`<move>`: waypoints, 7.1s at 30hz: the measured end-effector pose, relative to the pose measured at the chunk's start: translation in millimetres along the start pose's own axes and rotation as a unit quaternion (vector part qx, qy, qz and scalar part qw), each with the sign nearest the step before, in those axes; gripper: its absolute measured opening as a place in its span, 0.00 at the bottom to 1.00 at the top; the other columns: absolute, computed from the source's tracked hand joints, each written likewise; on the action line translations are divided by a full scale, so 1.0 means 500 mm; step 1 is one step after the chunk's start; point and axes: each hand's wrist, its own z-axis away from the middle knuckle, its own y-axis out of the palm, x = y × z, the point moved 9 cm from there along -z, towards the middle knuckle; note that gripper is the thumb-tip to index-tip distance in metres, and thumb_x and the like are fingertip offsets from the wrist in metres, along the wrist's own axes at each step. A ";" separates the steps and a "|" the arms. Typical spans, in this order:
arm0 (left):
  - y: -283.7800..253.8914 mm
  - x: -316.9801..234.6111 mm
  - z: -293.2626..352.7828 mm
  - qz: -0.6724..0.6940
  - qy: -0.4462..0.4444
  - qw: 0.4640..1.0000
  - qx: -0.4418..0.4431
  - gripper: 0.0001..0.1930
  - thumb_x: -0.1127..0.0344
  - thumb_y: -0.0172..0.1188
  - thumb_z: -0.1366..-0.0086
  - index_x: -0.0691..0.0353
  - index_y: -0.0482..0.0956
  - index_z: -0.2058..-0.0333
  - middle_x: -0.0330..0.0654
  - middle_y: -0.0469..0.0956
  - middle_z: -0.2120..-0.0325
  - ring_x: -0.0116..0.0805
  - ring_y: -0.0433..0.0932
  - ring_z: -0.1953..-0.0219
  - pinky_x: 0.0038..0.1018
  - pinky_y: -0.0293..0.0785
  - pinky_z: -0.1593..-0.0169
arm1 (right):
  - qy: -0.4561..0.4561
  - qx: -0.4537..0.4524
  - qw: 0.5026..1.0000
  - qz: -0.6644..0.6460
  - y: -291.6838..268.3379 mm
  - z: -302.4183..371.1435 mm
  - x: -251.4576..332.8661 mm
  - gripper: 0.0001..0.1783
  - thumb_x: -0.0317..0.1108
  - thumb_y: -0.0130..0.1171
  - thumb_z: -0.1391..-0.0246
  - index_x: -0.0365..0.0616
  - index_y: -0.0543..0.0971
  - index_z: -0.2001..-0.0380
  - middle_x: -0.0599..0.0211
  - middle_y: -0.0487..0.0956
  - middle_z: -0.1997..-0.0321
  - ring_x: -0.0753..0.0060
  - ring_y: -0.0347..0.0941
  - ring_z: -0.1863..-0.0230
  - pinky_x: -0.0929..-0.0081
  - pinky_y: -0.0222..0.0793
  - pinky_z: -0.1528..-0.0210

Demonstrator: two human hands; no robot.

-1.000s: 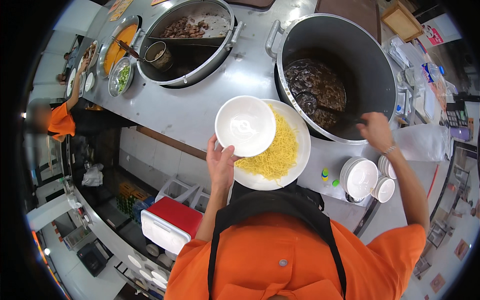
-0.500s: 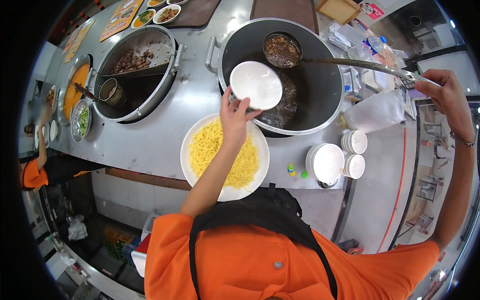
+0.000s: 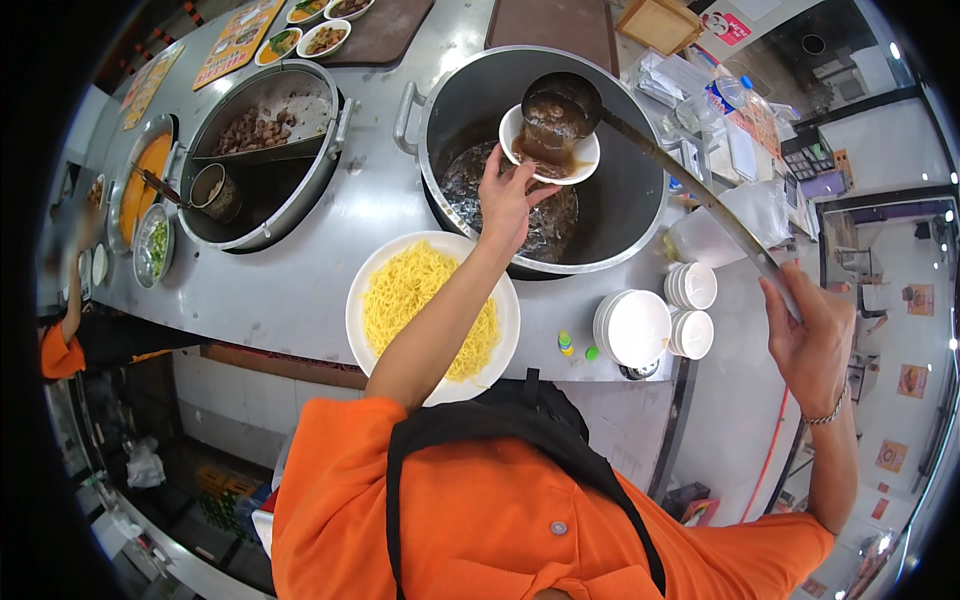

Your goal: The person assembles multiple noodle dishes by placing cooked meat into bowls, ladling orange curry sauce over them, and adding green vegetables and noodles. The person uses tongs and a ladle to transfer ingredients from large pots and trays into individual bowls.

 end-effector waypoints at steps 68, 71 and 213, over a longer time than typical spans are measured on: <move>-0.127 -0.275 0.085 -0.283 -0.023 0.946 0.156 0.15 0.68 0.51 0.50 0.57 0.57 0.90 0.34 0.57 0.90 0.25 0.49 0.86 0.27 0.41 0.79 | 0.171 0.212 0.951 -0.144 0.705 -0.010 -0.130 0.09 0.30 0.55 0.59 0.34 0.79 0.77 0.42 0.79 0.75 0.41 0.77 0.68 0.54 0.75 0.62; -0.142 -0.134 0.296 -0.318 -0.193 0.907 0.198 0.13 0.65 0.48 0.57 0.58 0.54 0.91 0.34 0.54 0.92 0.27 0.50 0.87 0.28 0.43 0.81 | 0.212 0.164 0.951 -0.157 0.708 0.029 -0.138 0.10 0.32 0.55 0.58 0.33 0.79 0.79 0.42 0.79 0.76 0.41 0.77 0.70 0.54 0.75 0.63; -1.519 -0.453 1.341 -0.328 -0.309 0.700 -0.554 0.29 0.44 0.57 0.42 0.67 0.80 0.55 0.60 0.78 0.56 0.54 0.77 0.51 0.41 0.70 0.46 | 0.133 0.604 0.494 -0.610 0.933 0.126 1.619 0.16 0.38 0.51 0.37 0.41 0.67 0.51 0.48 0.79 0.59 0.58 0.80 0.65 0.65 0.79 0.64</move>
